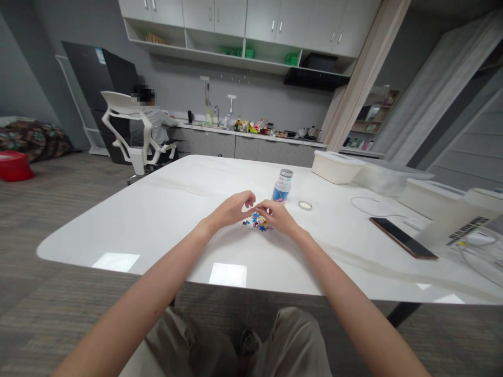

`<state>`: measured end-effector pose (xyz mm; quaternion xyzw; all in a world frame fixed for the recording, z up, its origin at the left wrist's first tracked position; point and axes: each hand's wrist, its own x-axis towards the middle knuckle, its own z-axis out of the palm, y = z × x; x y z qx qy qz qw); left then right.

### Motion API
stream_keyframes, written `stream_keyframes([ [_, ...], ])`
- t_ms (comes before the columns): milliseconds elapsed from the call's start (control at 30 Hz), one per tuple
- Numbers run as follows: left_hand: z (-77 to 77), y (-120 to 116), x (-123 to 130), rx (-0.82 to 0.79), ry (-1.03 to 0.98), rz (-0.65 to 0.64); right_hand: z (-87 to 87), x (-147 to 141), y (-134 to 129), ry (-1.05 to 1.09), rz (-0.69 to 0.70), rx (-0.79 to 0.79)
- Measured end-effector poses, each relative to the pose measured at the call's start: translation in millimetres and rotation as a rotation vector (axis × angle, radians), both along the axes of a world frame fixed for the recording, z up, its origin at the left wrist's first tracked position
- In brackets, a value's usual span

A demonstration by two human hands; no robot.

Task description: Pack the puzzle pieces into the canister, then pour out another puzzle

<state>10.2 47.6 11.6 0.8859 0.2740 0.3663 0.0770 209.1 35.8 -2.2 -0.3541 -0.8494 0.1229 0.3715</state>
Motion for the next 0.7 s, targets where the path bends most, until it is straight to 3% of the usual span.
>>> stream_keyframes([
  [67, 0.4, 2, -3, 0.022, 0.019, 0.047, 8.8, 3, -2, 0.07, -0.106, 0.112],
  [167, -0.9, 5, -9, 0.062, 0.195, 0.102, 22.2, 14, 0, 0.251, -0.405, 0.269],
  [300, -4.0, 5, -12, 0.042, 0.355, 0.163, 26.6, 31, 15, 0.365, -0.661, 0.321],
  [433, -5.6, 5, -11, -0.056, 0.468, 0.146, 22.0, 39, 25, 0.288, -0.655, 0.271],
  [567, -6.1, 5, -10, -0.161, 0.512, 0.115, 24.4, 38, 13, 0.279, -0.632, 0.306],
  [633, -6.7, 5, -10, -0.207, 0.486, 0.109, 25.1, 34, 5, 0.221, -0.526, 0.253],
  [700, -8.0, 5, -10, -0.244, 0.447, 0.092, 22.7, 30, -2, 0.058, -0.325, 0.078],
])
